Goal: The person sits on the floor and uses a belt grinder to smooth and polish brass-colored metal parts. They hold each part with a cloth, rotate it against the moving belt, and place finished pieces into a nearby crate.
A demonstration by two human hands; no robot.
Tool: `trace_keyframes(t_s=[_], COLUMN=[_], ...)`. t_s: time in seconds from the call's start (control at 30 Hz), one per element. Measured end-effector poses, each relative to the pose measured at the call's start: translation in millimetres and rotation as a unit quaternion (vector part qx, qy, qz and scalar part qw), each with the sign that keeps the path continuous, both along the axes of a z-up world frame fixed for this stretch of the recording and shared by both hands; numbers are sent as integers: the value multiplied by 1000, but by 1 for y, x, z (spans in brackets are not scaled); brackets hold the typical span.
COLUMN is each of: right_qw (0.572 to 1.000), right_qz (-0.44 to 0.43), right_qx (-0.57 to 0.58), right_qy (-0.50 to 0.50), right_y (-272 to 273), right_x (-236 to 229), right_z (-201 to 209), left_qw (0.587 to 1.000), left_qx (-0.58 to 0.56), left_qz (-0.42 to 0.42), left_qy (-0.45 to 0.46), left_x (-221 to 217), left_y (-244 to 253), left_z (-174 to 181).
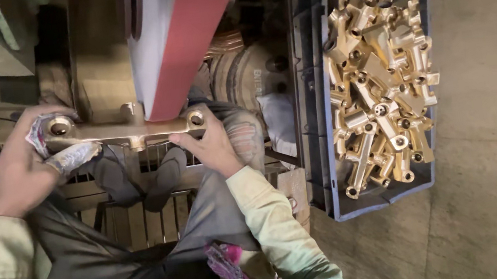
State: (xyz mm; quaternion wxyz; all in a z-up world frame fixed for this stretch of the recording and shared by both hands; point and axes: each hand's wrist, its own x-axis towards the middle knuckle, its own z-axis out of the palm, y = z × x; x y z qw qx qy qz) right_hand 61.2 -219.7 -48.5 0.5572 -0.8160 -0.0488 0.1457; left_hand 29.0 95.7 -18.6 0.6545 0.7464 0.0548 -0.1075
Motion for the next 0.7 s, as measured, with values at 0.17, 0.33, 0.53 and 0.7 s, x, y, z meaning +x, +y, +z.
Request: trace_keyframes(t_s=[0.17,0.33,0.53,0.7], right_qw=[995,968,957,956], right_qz=[-9,-45,-52,-34], right_qx=[67,138,139,149], right_qy=[79,203,250,252], right_y=[1,1,-5,-17], right_x=[4,8,6,5], right_z=[-9,-10,-10,-13], left_qw=[995,988,997,996], left_qx=[-25,11,11,-12], left_qz=[24,36,11,3], left_qy=[94,147,80,88], left_x=[6,11,10,13], left_y=[-7,-15,-16,-20], left_z=[6,6,-7,-17])
